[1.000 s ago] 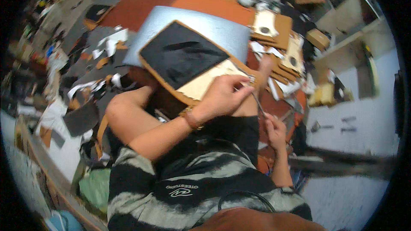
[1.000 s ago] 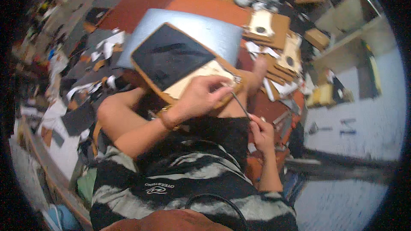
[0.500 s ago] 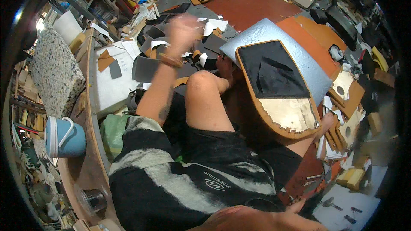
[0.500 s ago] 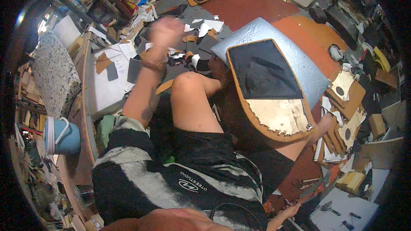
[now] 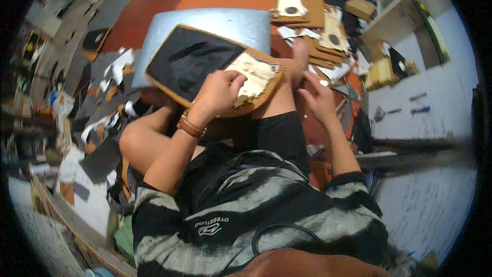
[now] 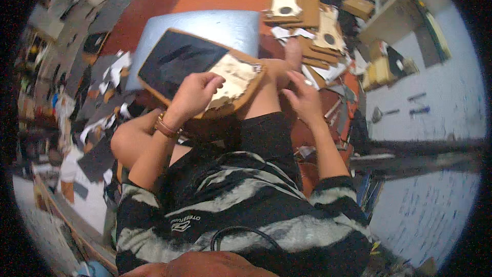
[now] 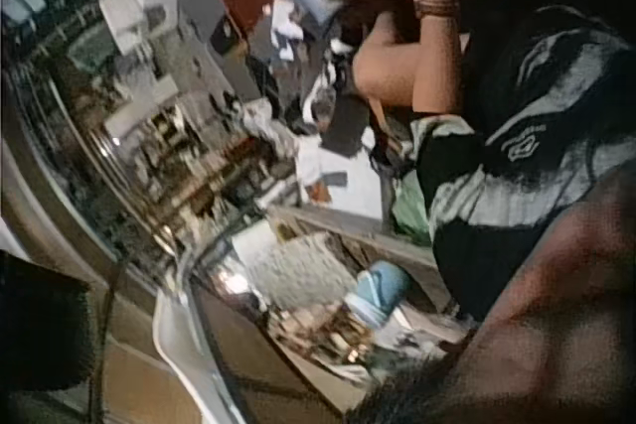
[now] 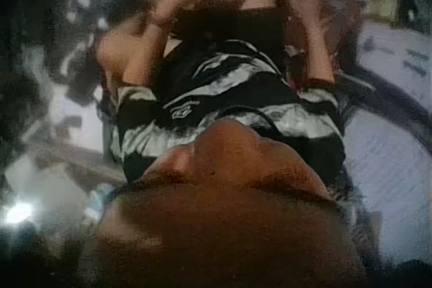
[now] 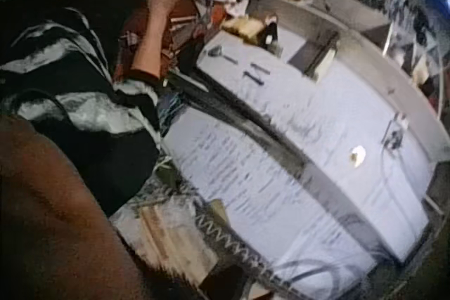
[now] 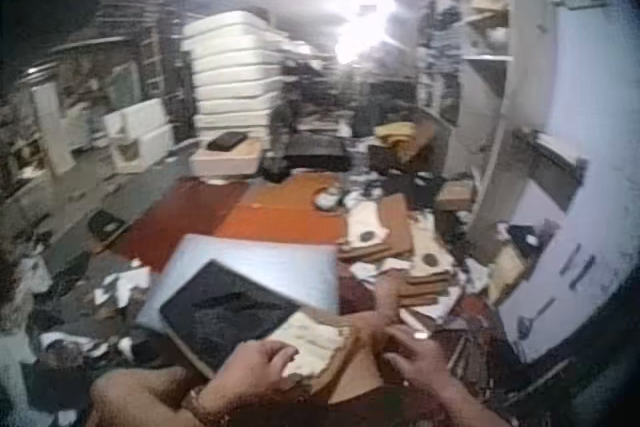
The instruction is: The person sits on the floor and attaches a black fabric panel to a curved wooden frame using a staple gun. They repeatedly pull and smooth the fabric, then drive staples along the edges to secure it. The person also uses a small metal tool to tuck and adjust the fabric at the corners.
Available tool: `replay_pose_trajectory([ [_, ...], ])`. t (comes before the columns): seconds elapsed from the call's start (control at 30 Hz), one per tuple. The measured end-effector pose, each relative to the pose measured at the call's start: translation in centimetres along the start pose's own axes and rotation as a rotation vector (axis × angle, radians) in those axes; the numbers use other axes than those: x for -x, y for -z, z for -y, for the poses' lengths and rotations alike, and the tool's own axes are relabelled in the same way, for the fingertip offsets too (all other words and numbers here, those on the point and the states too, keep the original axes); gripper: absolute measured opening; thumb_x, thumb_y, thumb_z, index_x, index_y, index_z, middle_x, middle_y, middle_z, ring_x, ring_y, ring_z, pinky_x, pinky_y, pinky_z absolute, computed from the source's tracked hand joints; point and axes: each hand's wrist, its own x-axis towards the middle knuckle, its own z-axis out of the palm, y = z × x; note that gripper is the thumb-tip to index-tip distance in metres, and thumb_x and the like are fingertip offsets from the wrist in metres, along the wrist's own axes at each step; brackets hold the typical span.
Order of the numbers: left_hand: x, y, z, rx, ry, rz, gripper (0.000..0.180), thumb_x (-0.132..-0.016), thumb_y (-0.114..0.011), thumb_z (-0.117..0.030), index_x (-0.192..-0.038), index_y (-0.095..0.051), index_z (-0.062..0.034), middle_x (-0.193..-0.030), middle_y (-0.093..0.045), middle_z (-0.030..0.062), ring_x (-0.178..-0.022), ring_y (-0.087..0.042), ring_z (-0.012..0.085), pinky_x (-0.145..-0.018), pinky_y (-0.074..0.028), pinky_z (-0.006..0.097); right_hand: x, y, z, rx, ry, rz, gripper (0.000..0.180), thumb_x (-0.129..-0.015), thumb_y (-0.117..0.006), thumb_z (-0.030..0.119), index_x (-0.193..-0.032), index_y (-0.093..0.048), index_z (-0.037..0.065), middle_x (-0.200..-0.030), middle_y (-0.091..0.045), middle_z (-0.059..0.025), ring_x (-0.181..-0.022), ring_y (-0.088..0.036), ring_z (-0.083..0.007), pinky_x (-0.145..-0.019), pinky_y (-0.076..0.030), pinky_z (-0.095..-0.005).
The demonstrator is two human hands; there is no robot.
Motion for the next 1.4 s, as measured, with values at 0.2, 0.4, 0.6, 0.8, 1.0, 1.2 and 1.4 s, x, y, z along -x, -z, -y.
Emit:
replay_pose_trajectory([
  [0.2, -1.8, -6.3, -1.5, -0.303, -0.131, -0.115, 0.025, -0.102, -0.067, -0.025, -0.108, -0.075, -0.0018, -0.093, -0.066, 0.0234, -0.091, -0.068, 0.0419, -0.082, -0.052, 0.051, -1.9, -2.4, 3.6, -0.043, 0.105, 0.054, 0.060, -0.089, -0.081, 0.015, -0.146, -0.066, 0.020, -0.135, -0.068, -0.0132, -0.123, -0.066, -0.0357, -0.102, -0.056, -0.0441],
  [0.4, -1.0, -7.5, -2.1, -0.186, -0.146, -0.176, 0.019, -0.094, -0.078, -0.020, -0.103, -0.079, -0.0031, -0.090, -0.064, 0.0174, -0.087, -0.066, 0.0367, -0.080, -0.053, 0.047, -2.9, -4.2, 3.3, -0.111, 0.173, 0.107, 0.063, -0.090, -0.080, 0.014, -0.148, -0.064, 0.031, -0.116, -0.068, -0.0145, -0.100, -0.067, -0.0356, -0.091, -0.057, -0.0456],
  [0.6, -0.8, -7.0, -1.2, 0.048, -0.042, -0.022, 0.019, -0.094, -0.078, -0.017, -0.102, -0.078, 0.0005, -0.093, -0.069, 0.0184, -0.086, -0.069, 0.0358, -0.083, -0.055, 0.044, -3.2, -2.7, 5.0, -0.035, 0.104, 0.356, 0.049, -0.087, -0.082, 0.016, -0.133, -0.075, 0.031, -0.131, -0.065, -0.0157, -0.118, -0.062, -0.0386, -0.098, -0.054, -0.0477],
  [0.8, 2.1, -3.3, -3.2, 0.034, 0.053, 0.227, 0.015, -0.096, -0.074, -0.012, -0.098, -0.074, 0.0032, -0.100, -0.072, 0.0211, -0.093, -0.069, 0.0381, -0.089, -0.055, 0.045, -4.4, -0.6, 8.0, -0.042, 0.455, 0.446, 0.034, -0.081, -0.086, 0.014, -0.114, -0.078, 0.022, -0.169, -0.040, -0.0107, -0.152, -0.037, -0.0429, -0.120, -0.038, -0.0577],
  [1.0, 6.0, -1.4, -3.6, 0.040, 0.019, 0.151, 0.014, -0.096, -0.074, -0.012, -0.098, -0.072, 0.0018, -0.101, -0.069, 0.0197, -0.097, -0.067, 0.0385, -0.090, -0.053, 0.045, -5.7, -1.2, 10.5, -0.448, 0.429, 0.789, 0.021, -0.090, -0.076, 0.003, -0.109, -0.069, 0.006, -0.148, -0.053, -0.0167, -0.140, -0.050, -0.0365, -0.117, -0.041, -0.0474],
  [1.2, 7.8, 3.7, -6.3, 0.037, -0.099, -0.056, 0.010, -0.097, -0.073, -0.006, -0.099, -0.069, 0.0024, -0.099, -0.068, 0.0184, -0.093, -0.067, 0.0368, -0.085, -0.053, 0.042, -6.7, 0.1, 15.5, -0.692, 0.316, 0.730, 0.019, -0.097, -0.069, 0.002, -0.116, -0.067, -0.001, -0.134, -0.059, -0.0151, -0.125, -0.059, -0.0280, -0.108, -0.046, -0.0379],
  [1.4, 9.1, 9.0, -7.9, -0.010, -0.174, -0.208, 0.008, -0.098, -0.070, -0.003, -0.099, -0.068, 0.0041, -0.096, -0.071, 0.0203, -0.088, -0.071, 0.0335, -0.079, -0.055, 0.040, -9.2, -0.4, 20.0, -0.454, 0.579, 0.493, 0.038, -0.101, -0.069, 0.008, -0.138, -0.067, 0.000, -0.127, -0.062, -0.0165, -0.114, -0.064, -0.0292, -0.099, -0.051, -0.0368],
])
